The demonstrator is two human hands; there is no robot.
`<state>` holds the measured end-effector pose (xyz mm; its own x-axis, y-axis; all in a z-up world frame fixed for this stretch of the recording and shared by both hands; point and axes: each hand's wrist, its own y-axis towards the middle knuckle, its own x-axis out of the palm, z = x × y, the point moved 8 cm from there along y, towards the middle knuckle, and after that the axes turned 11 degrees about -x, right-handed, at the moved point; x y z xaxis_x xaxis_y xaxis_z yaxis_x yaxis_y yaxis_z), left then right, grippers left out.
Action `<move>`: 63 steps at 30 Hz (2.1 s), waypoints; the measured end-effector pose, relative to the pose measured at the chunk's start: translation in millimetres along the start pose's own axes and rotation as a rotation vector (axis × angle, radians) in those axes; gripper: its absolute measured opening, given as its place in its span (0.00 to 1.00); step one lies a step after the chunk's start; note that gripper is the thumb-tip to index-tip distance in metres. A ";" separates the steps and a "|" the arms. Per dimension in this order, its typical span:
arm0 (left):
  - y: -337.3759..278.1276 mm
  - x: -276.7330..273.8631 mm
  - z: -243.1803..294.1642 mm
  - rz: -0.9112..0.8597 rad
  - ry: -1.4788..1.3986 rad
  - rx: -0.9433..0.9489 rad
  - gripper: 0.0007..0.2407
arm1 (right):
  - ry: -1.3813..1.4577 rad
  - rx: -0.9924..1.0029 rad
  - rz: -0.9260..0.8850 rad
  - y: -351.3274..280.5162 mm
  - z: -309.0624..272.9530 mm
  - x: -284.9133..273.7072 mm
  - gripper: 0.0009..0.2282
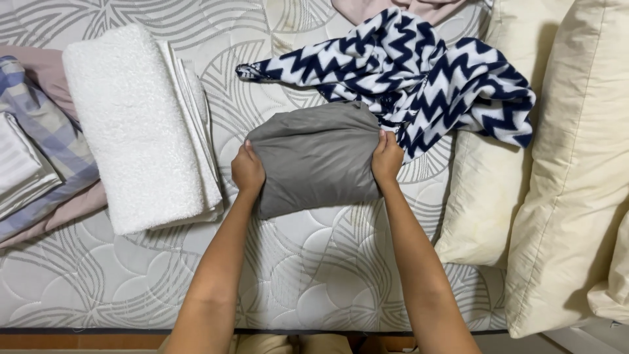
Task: The person folds a gray duvet cover and a blue-and-white zigzag patterned blanket on a bed. They smooth, fold, and roll the items into compact bundles, placing them on the bed alongside other folded linens.
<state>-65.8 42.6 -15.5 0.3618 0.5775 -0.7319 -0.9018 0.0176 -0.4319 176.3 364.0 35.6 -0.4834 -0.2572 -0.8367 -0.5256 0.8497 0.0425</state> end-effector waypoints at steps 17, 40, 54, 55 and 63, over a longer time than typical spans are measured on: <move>-71.7 89.1 70.2 -0.304 0.496 0.662 0.43 | -0.262 -0.342 -0.494 -57.0 -32.4 54.4 0.46; -29.6 165.5 18.5 -0.626 0.836 0.381 0.55 | -0.406 -0.450 -0.152 -93.9 26.4 126.9 0.45; -24.7 170.5 17.3 -0.574 0.774 0.466 0.54 | -0.379 -0.521 -0.008 -86.3 17.7 113.8 0.37; -23.6 170.0 17.3 -0.570 0.773 0.465 0.54 | -0.377 -0.523 -0.006 -84.0 15.2 113.7 0.37; -55.9 119.0 46.4 -0.249 0.465 0.647 0.44 | -0.333 -0.457 -0.099 -80.8 -5.6 87.5 0.30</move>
<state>16.6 148.2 -54.1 0.5014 0.1008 -0.8593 -0.6885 0.6479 -0.3257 172.5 270.3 -38.0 -0.2087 -0.1040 -0.9724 -0.8424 0.5242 0.1247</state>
